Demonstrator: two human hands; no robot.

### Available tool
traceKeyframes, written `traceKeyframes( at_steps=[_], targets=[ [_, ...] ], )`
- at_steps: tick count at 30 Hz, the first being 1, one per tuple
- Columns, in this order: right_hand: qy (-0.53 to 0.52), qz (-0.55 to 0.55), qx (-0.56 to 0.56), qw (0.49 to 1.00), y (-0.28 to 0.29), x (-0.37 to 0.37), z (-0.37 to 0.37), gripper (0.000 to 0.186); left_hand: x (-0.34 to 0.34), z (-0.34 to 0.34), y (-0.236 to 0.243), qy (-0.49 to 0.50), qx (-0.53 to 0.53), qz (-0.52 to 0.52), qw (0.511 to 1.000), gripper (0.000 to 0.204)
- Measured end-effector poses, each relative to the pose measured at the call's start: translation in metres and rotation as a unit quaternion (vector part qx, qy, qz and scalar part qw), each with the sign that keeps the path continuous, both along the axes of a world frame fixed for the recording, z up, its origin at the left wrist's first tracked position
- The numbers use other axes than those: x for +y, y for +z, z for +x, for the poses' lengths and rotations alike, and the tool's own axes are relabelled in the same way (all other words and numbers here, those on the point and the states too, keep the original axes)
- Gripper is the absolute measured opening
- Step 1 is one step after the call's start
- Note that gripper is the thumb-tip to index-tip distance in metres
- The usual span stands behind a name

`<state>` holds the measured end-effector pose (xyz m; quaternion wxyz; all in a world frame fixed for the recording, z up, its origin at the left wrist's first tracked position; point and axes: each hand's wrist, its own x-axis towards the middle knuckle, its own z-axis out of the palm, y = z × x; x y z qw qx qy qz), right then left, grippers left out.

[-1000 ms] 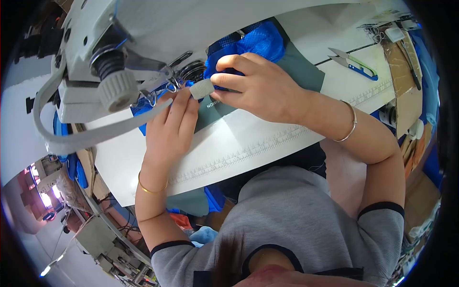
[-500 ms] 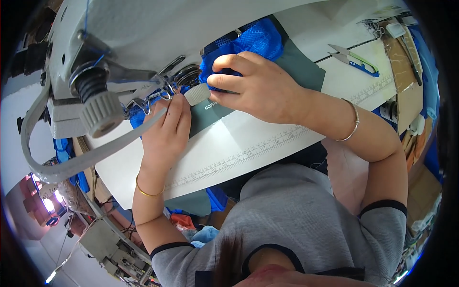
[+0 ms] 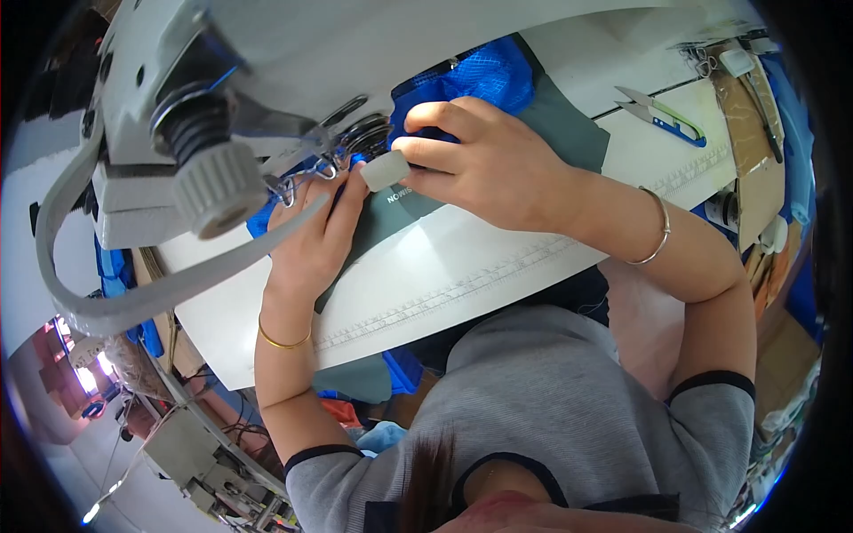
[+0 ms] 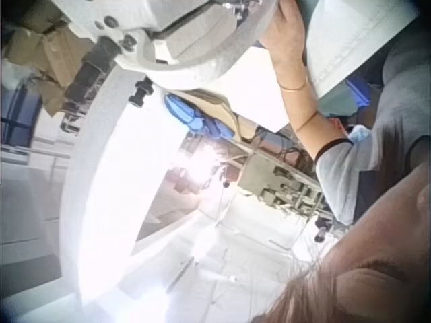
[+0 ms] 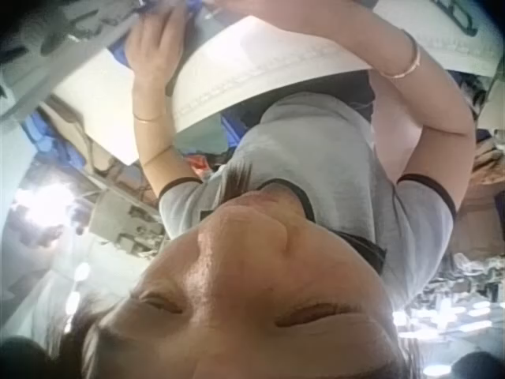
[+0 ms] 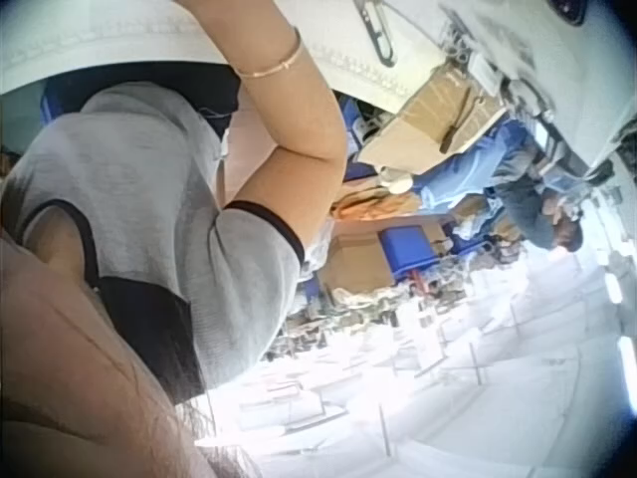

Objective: Sewing blue mesh pockets onto fabric using an industrial sewing machine.

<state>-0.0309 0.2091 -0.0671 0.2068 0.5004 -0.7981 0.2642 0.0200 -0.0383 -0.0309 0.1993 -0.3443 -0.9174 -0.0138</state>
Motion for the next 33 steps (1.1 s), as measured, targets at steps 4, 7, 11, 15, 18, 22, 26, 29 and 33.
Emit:
traceKeyframes(
  at_steps=[4,7,11,15,18,22,26,29,33],
  targets=[
    [0.012,0.015,-0.008,1.0,0.004,0.001,0.0,0.025,0.006,-0.004,0.005,-0.017,0.026,-0.013,0.999,0.026],
    [0.001,0.026,-0.012,1.0,0.007,0.0,-0.001,0.023,0.007,-0.005,0.005,-0.042,0.016,-0.002,0.999,0.025],
    [-0.003,0.037,-0.034,0.999,0.011,-0.002,0.0,0.022,0.002,-0.006,0.005,0.002,-0.068,0.044,0.997,0.026],
    [-0.011,0.07,-0.013,0.997,0.013,-0.006,0.0,0.022,-0.001,-0.011,-0.002,0.022,-0.086,0.093,0.992,0.029],
    [-0.014,0.112,-0.03,0.993,0.021,-0.008,0.001,0.026,0.002,-0.013,0.002,-0.027,-0.052,0.11,0.992,0.03],
    [0.006,0.076,-0.032,0.997,0.015,-0.008,-0.001,0.028,-0.002,-0.013,-0.001,-0.064,-0.043,0.077,0.994,0.032],
    [-0.002,0.024,-0.027,0.999,0.009,-0.01,0.003,0.026,-0.003,-0.008,-0.002,-0.027,-0.048,0.04,0.998,0.031],
    [-0.008,0.021,-0.025,0.999,0.01,-0.01,0.003,0.025,-0.006,-0.009,-0.005,-0.023,-0.038,0.054,0.998,0.028],
    [-0.023,-0.019,-0.076,0.997,0.01,-0.01,0.005,0.023,0.003,-0.001,0.0,-0.009,-0.028,0.083,0.996,0.029]
  ],
)
